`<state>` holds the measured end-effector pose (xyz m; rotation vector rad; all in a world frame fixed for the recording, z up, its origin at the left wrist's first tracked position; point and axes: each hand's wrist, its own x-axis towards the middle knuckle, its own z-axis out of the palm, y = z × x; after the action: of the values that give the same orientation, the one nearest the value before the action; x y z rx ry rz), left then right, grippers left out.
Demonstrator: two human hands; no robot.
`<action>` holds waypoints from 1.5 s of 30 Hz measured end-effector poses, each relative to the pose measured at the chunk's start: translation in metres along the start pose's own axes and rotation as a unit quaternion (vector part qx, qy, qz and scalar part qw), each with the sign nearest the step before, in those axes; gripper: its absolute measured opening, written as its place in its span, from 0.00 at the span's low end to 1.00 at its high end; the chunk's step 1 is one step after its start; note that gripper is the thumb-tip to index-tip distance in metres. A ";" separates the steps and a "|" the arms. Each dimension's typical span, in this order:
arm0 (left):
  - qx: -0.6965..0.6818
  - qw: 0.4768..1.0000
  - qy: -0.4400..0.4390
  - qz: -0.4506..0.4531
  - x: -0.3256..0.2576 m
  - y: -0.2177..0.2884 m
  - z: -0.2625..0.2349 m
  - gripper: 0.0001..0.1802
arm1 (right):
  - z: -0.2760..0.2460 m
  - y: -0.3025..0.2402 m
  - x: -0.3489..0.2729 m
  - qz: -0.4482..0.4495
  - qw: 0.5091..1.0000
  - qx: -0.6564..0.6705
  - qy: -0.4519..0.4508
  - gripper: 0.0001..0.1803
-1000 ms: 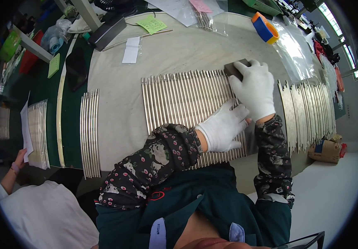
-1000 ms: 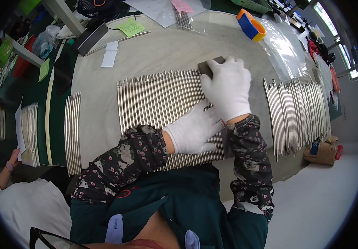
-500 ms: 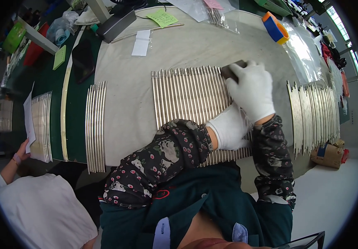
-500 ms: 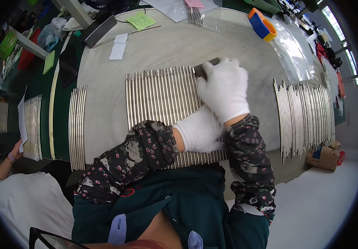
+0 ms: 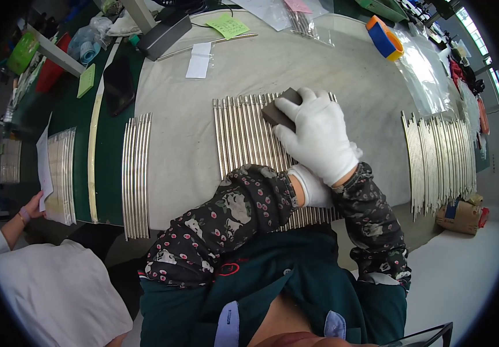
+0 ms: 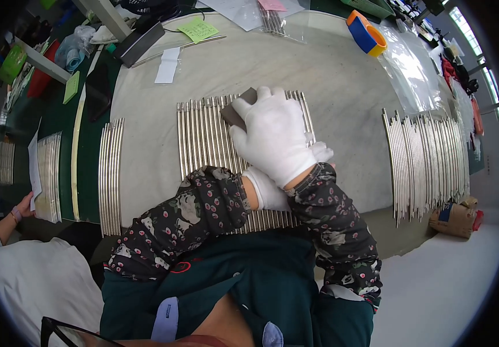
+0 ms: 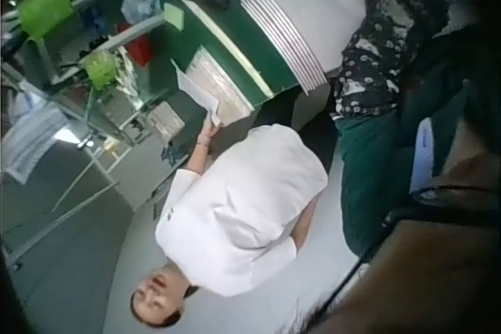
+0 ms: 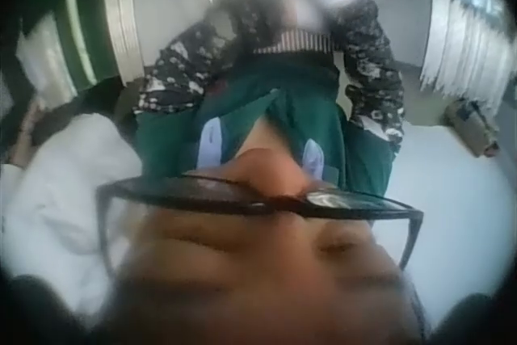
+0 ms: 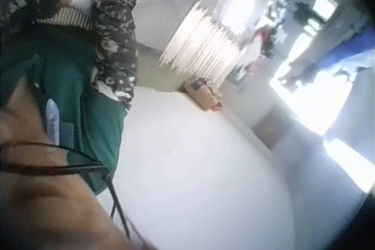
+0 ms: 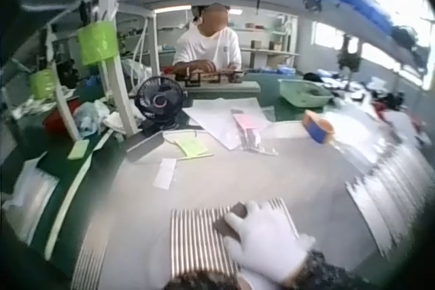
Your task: The person sands metal rods with a sanding block on a workbench, then organizes them into plastic bags while wearing gloves.
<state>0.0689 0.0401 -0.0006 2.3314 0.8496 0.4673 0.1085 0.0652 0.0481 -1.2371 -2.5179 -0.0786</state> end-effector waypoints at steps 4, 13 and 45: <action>0.228 0.950 -0.211 -0.007 0.007 0.022 -0.025 0.33 | -0.026 0.054 -0.007 0.138 0.975 -0.170 -0.024 0.18; 0.154 0.982 0.033 0.101 -0.061 0.000 -0.035 0.41 | -0.027 0.095 -0.050 0.206 0.973 -0.014 0.106 0.23; 0.212 0.975 0.066 -0.017 -0.106 -0.021 -0.047 0.37 | -0.010 0.031 -0.006 0.079 0.994 -0.075 0.014 0.19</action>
<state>-0.0419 0.0016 0.0088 2.6902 1.1434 0.4675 0.1390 0.0782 0.0525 -1.4785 -2.4167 -0.2488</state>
